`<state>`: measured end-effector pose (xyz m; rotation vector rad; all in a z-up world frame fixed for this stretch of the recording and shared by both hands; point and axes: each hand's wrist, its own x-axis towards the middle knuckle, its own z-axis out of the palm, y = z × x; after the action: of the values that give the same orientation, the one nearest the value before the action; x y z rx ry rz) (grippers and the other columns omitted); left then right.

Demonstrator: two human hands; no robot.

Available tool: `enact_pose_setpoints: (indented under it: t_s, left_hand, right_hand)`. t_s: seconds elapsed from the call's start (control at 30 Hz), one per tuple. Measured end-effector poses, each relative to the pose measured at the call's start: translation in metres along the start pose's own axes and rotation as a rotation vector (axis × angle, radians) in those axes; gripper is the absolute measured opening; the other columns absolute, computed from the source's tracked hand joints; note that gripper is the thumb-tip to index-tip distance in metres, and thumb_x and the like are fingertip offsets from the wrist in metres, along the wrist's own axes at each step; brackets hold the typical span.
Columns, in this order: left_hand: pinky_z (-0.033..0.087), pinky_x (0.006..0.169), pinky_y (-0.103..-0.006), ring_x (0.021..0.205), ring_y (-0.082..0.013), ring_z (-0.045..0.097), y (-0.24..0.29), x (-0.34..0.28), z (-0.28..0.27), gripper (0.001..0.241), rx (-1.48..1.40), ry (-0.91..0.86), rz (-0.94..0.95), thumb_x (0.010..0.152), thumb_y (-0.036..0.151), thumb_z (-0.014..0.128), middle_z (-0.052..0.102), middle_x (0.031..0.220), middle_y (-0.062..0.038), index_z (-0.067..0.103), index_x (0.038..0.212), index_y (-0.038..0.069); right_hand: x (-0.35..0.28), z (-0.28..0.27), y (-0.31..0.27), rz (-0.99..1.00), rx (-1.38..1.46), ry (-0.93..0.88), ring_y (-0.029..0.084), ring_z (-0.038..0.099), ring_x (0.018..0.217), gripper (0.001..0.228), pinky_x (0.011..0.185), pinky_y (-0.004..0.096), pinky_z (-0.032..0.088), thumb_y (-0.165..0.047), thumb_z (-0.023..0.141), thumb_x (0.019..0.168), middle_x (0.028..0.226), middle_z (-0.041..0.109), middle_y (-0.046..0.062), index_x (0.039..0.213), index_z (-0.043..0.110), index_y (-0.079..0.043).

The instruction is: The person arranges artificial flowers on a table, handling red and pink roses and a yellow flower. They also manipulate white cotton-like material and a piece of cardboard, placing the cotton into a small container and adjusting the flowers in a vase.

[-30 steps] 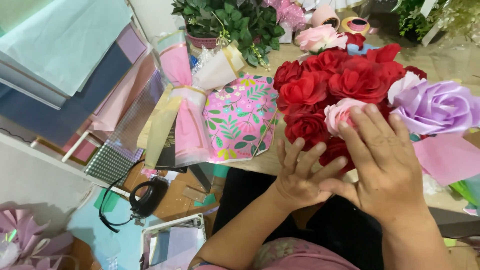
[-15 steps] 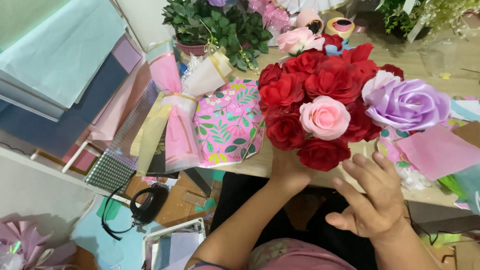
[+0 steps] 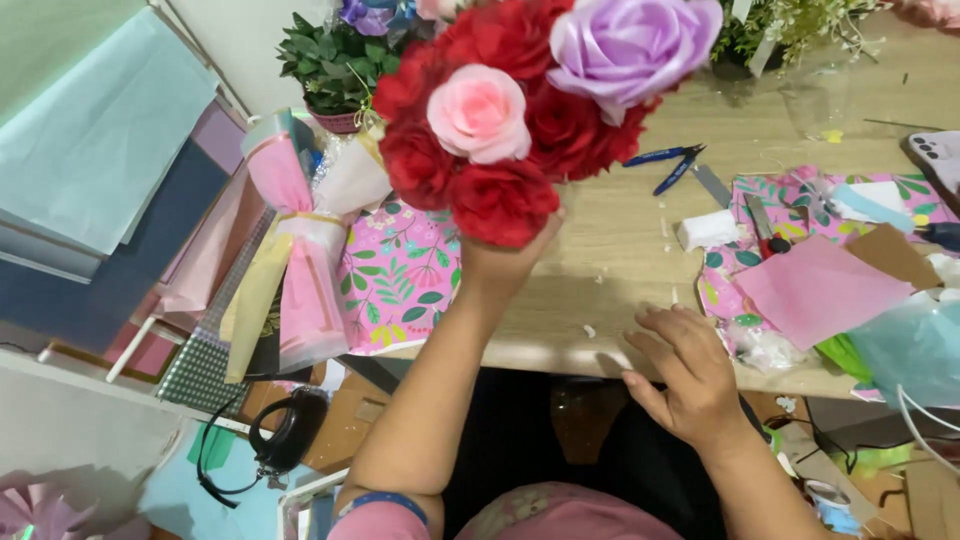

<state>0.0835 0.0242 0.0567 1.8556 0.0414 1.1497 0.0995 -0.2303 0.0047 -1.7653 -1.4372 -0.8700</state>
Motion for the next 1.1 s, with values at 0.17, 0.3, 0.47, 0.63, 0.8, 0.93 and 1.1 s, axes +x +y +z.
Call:
enact_pose_setpoints:
  t_s: [0.17, 0.3, 0.47, 0.63, 0.8, 0.93, 1.1]
  left_hand:
    - [0.030, 0.126, -0.0395, 0.139, -0.0291, 0.051, -0.021, 0.048, 0.019, 0.075, 0.004, -0.027, -0.044, 0.081, 0.035, 0.083, 0.055, 0.146, -0.014, 0.049, 0.142, 0.007]
    - [0.028, 0.127, -0.0360, 0.139, -0.0257, 0.051, -0.032, 0.071, 0.050, 0.074, -0.011, -0.044, -0.087, 0.079, 0.034, 0.085, 0.057, 0.146, -0.012, 0.052, 0.140, 0.008]
    - [0.041, 0.115, -0.0332, 0.117, -0.0187, 0.061, -0.028, 0.087, 0.105, 0.050, -0.115, -0.071, -0.180, 0.077, 0.034, 0.084, 0.067, 0.119, -0.007, 0.062, 0.115, 0.010]
    - [0.043, 0.115, -0.0335, 0.119, -0.0199, 0.062, -0.063, 0.115, 0.178, 0.055, -0.094, -0.116, -0.175, 0.074, 0.038, 0.085, 0.068, 0.122, -0.007, 0.063, 0.117, 0.011]
    - [0.045, 0.113, -0.0339, 0.123, -0.0216, 0.062, -0.103, 0.133, 0.233, 0.063, -0.029, -0.187, -0.203, 0.069, 0.044, 0.087, 0.068, 0.126, -0.006, 0.065, 0.120, 0.013]
    - [0.047, 0.113, -0.0341, 0.124, -0.0224, 0.062, -0.132, 0.148, 0.256, 0.066, 0.016, -0.226, -0.229, 0.067, 0.046, 0.088, 0.069, 0.128, -0.006, 0.066, 0.121, 0.014]
    - [0.034, 0.122, -0.0366, 0.146, -0.0245, 0.043, -0.121, 0.161, 0.244, 0.093, -0.251, -0.539, -0.453, 0.074, 0.041, 0.081, 0.048, 0.157, -0.008, 0.042, 0.153, 0.014]
  right_hand:
    - [-0.012, 0.023, 0.020, 0.048, -0.025, 0.107, 0.036, 0.069, 0.105, 0.031, 0.098, 0.052, 0.055, -0.032, 0.069, 0.095, 0.113, 0.071, 0.016, 0.108, 0.074, -0.004]
    - [-0.008, 0.014, 0.026, 0.092, 0.058, -0.023, 0.036, 0.065, 0.107, 0.029, 0.098, 0.049, 0.054, -0.020, 0.074, 0.093, 0.118, 0.063, 0.021, 0.113, 0.067, 0.000]
    - [-0.015, 0.019, 0.027, 0.130, 0.023, -0.026, 0.034, 0.066, 0.108, 0.029, 0.100, 0.047, 0.053, -0.021, 0.072, 0.093, 0.118, 0.066, 0.016, 0.116, 0.068, -0.003]
    - [-0.019, 0.021, 0.029, 0.070, -0.048, -0.059, 0.034, 0.068, 0.107, 0.026, 0.102, 0.047, 0.055, -0.021, 0.072, 0.093, 0.120, 0.070, 0.016, 0.112, 0.070, -0.004]
    - [-0.022, 0.029, 0.038, 0.024, 0.026, 0.009, 0.032, 0.069, 0.089, 0.024, 0.087, 0.045, 0.060, -0.024, 0.069, 0.095, 0.101, 0.069, 0.016, 0.097, 0.069, 0.000]
    - [-0.047, 0.045, 0.048, 0.011, -0.029, 0.054, 0.033, 0.070, 0.090, 0.028, 0.088, 0.044, 0.061, -0.029, 0.075, 0.093, 0.105, 0.071, 0.016, 0.097, 0.072, -0.002]
    - [-0.033, 0.041, 0.047, 0.037, -0.039, 0.013, 0.030, 0.071, 0.089, 0.014, 0.085, 0.037, 0.060, -0.012, 0.066, 0.098, 0.101, 0.072, 0.014, 0.089, 0.072, -0.004]
